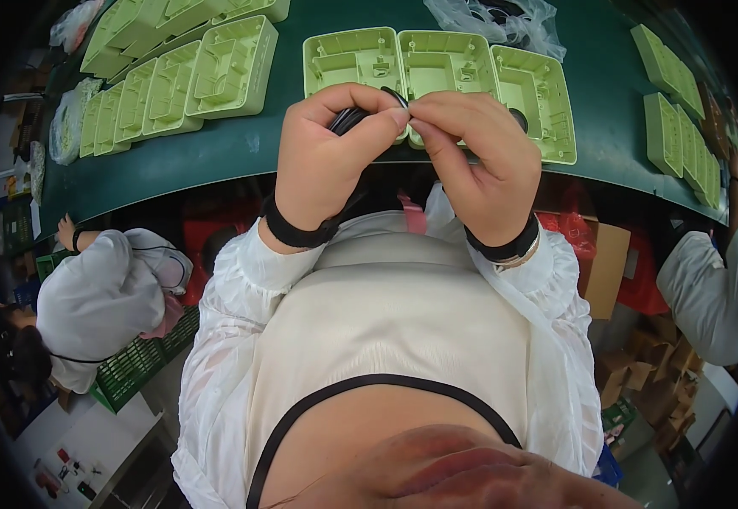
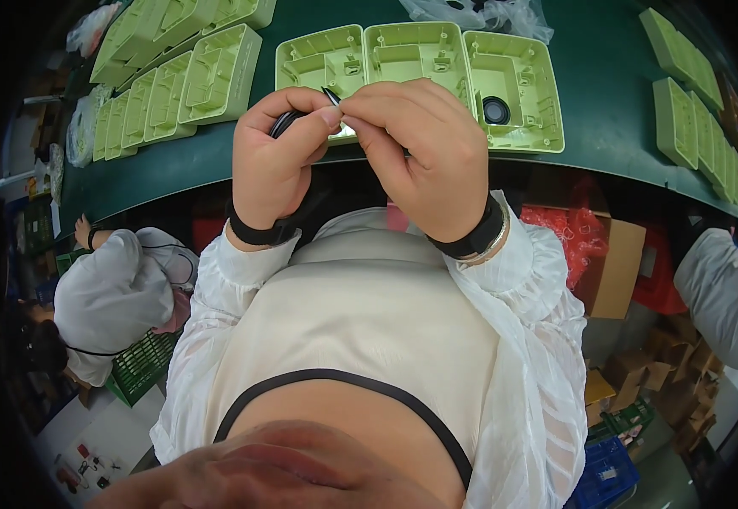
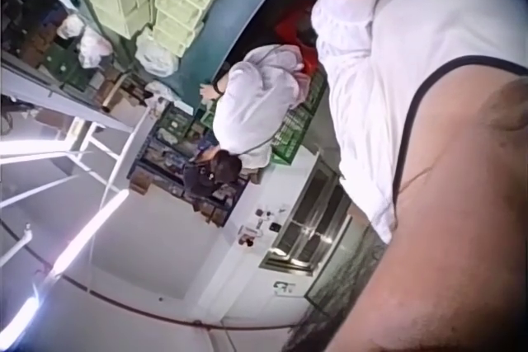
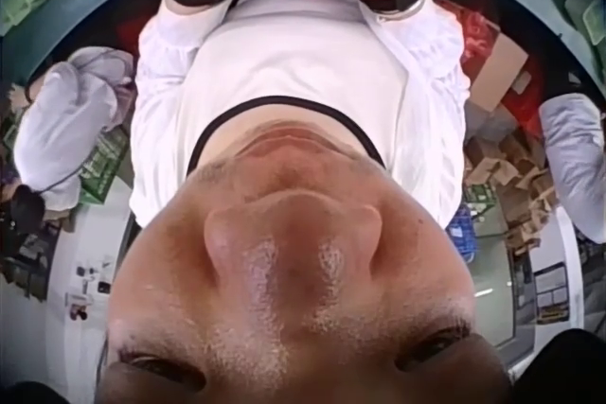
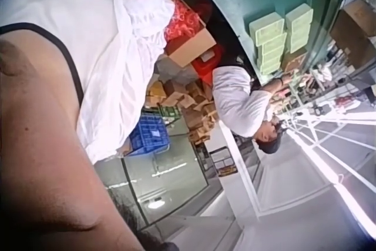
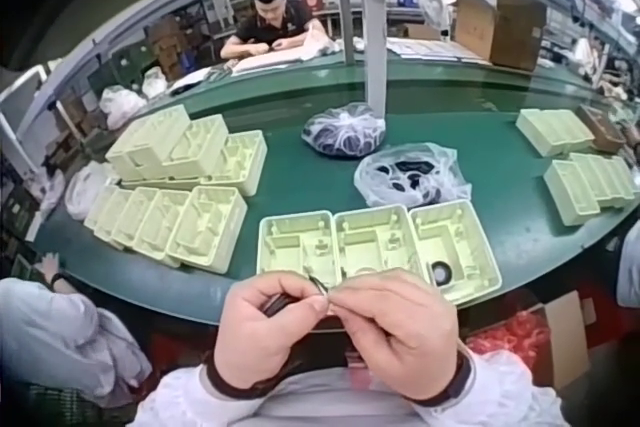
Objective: The person picks up a speaker, peels off its adhesive backing by hand, and presses it into a plastic housing, repeating the process for multiple units.
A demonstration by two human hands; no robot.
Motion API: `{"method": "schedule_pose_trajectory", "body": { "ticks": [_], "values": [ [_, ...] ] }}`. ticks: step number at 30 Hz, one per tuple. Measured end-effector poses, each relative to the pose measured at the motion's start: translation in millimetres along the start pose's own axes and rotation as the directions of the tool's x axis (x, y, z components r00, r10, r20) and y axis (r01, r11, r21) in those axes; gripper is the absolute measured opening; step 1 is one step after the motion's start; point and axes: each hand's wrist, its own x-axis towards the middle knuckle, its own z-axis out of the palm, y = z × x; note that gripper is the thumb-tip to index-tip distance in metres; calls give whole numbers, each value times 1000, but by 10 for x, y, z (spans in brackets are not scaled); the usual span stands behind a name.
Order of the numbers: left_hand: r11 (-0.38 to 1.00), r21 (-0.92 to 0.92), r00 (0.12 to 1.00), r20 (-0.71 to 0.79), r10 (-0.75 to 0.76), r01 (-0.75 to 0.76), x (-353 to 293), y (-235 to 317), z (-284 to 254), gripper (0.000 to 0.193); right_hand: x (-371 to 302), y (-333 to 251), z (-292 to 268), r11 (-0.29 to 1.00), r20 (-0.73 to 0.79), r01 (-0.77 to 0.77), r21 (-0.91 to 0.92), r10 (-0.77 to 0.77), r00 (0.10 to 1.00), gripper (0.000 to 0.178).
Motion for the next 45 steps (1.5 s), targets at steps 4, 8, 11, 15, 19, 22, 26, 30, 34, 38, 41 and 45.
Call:
{"method": "schedule_pose_trajectory", "body": {
  "ticks": [4, 8, 11, 15, 19, 22, 26, 30, 34, 38, 41, 45],
  "values": [
    [998, 58, 999, -19, 26, -25, -26, 17, 13, 10, -28, -52, 16, 998, -14, -54, 14, 54, 998, 17],
    [974, 193, 990, -50, 131, -120, -58, 25, 62, 9, -54, -76, 41, 995, -26, -99, 23, 100, 995, 16],
    [951, 261, 981, -59, 187, -166, -78, 35, 82, 9, -71, -80, 44, 994, -28, -107, 29, 108, 994, 15],
    [948, 270, 979, -69, 193, -168, -64, 29, 86, 8, -87, -61, 56, 994, -23, -103, 39, 104, 994, 15],
    [945, 293, 981, -84, 176, -144, -63, 36, 99, 8, -108, -80, 49, 989, -14, -133, 67, 134, 991, 14],
    [907, 397, 979, -79, 188, -143, -75, 60, 126, 7, -103, -119, 9, 971, 6, -202, 125, 203, 979, 13],
    [678, 613, 880, 61, 471, -405, -87, 52, 195, 6, -127, -141, -89, 944, 70, -315, 97, 309, 949, 11],
    [699, 592, 903, 124, 412, -401, -104, 60, 261, 6, -200, -107, -241, 951, 122, -292, 100, 279, 952, 9],
    [783, 529, 945, 207, 255, -327, -103, 30, 368, 6, -393, -91, -436, 907, 139, -398, 141, 379, 915, 10],
    [916, 391, 932, 358, -60, -91, -26, 3, 399, 6, -694, -7, -869, 877, 132, -447, 178, 429, 894, 12],
    [963, 239, 843, 487, -228, 122, -11, -5, 374, 6, -1082, 10, -1593, 590, 202, -797, 129, 771, 604, 10],
    [945, 242, 764, 561, -320, 218, 72, -12, 415, 7, -2078, 326, -2411, 328, 95, -761, -560, 937, 335, 14]
  ]
}}
